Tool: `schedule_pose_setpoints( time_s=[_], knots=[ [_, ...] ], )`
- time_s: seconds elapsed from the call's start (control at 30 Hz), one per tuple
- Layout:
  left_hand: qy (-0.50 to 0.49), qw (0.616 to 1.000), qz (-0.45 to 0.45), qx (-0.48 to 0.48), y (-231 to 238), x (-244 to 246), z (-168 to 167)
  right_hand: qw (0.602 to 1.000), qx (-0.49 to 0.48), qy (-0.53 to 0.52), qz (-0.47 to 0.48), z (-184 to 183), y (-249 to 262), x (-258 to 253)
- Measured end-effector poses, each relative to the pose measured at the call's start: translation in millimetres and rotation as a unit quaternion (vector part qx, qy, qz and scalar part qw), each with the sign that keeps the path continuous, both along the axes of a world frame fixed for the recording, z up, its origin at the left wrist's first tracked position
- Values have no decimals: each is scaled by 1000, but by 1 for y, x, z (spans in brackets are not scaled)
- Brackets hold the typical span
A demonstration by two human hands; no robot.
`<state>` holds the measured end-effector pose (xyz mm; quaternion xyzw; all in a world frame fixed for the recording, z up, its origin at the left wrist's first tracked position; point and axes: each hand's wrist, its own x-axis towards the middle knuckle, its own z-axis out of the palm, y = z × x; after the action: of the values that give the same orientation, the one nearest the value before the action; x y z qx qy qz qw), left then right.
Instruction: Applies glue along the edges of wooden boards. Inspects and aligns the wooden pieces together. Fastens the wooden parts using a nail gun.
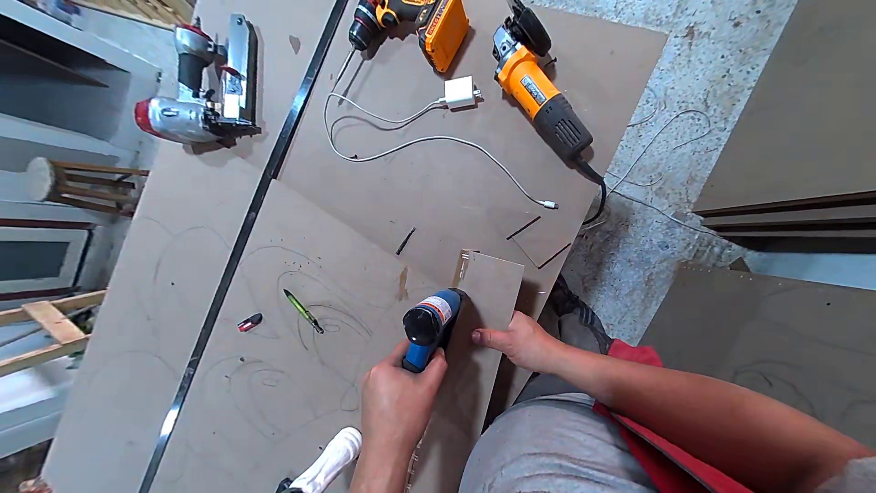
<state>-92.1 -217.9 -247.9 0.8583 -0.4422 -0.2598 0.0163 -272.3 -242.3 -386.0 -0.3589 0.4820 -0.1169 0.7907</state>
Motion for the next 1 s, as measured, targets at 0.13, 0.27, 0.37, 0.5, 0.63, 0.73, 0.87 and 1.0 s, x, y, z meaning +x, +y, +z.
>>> schedule_pose_setpoints(
  time_s=[0.13, 0.27, 0.37, 0.5, 0.63, 0.73, 0.87, 1.0],
  knots=[
    [-3, 1000, 1, -6, -2, -4, 1, 1000, 0, 4, 13, 1, -2, -1],
    [-20, 1000, -11, -12, 6, -3, 1, 1000, 6, -2, 11, -1, -1, -2],
    [-27, 999, -15, -15, 11, -2, 0, 1000, -2, 3, 20, -1, -1, -2],
    [-30, 999, -18, -31, 13, -3, -2, 1000, -8, -6, 19, -2, -1, -1],
    [-33, 999, -14, -31, 14, -3, -1, 1000, -6, -3, 24, 1, -2, -2],
    [-31, 999, -8, -27, 15, -3, -1, 1000, -1, -3, 22, 2, -3, -2],
    [-23, 1000, -5, -21, 13, 0, -1, 1000, -3, 6, 30, 2, -3, -1],
    [-11, 1000, 7, -11, 11, 5, -2, 1000, -3, 1, 23, 2, -3, -1]
  ],
)
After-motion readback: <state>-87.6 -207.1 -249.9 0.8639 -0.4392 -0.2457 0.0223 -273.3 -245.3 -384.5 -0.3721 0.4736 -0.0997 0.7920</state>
